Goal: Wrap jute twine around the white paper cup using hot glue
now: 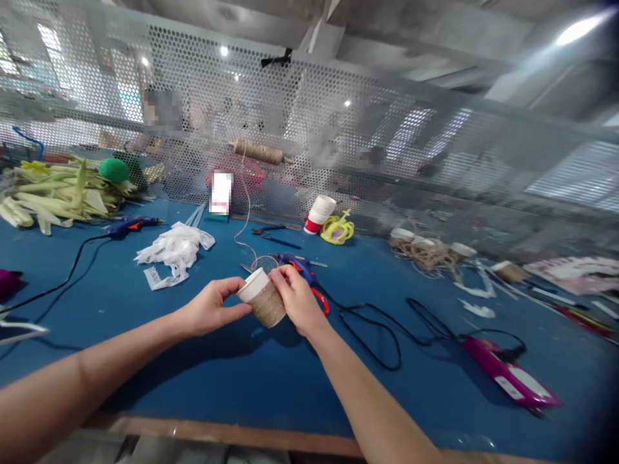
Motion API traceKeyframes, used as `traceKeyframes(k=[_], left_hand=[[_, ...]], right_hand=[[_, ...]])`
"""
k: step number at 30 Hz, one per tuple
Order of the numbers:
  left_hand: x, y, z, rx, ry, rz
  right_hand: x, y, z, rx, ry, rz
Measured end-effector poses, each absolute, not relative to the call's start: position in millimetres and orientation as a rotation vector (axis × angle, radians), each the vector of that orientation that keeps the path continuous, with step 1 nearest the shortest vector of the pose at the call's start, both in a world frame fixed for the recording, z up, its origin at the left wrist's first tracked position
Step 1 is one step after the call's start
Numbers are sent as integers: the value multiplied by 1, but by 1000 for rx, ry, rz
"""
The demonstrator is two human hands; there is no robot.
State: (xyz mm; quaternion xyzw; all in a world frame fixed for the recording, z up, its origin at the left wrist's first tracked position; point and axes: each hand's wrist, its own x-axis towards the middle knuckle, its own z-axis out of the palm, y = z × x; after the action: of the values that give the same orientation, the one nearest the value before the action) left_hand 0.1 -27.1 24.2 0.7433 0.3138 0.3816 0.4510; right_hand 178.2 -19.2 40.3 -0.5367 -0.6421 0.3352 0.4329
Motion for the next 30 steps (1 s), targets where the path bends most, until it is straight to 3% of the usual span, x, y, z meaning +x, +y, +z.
traceKeyframes(k=[11, 24, 30], left_hand=[[-1, -30, 32, 1868, 777, 902], [8, -38, 32, 1690, 903, 817], [9, -37, 27, 1615, 837, 810]], right_hand=[[179, -19, 42, -1395, -1706, 717], [155, -42, 33, -1270, -1993, 162], [162, -39, 41, -1103, -2000, 242]])
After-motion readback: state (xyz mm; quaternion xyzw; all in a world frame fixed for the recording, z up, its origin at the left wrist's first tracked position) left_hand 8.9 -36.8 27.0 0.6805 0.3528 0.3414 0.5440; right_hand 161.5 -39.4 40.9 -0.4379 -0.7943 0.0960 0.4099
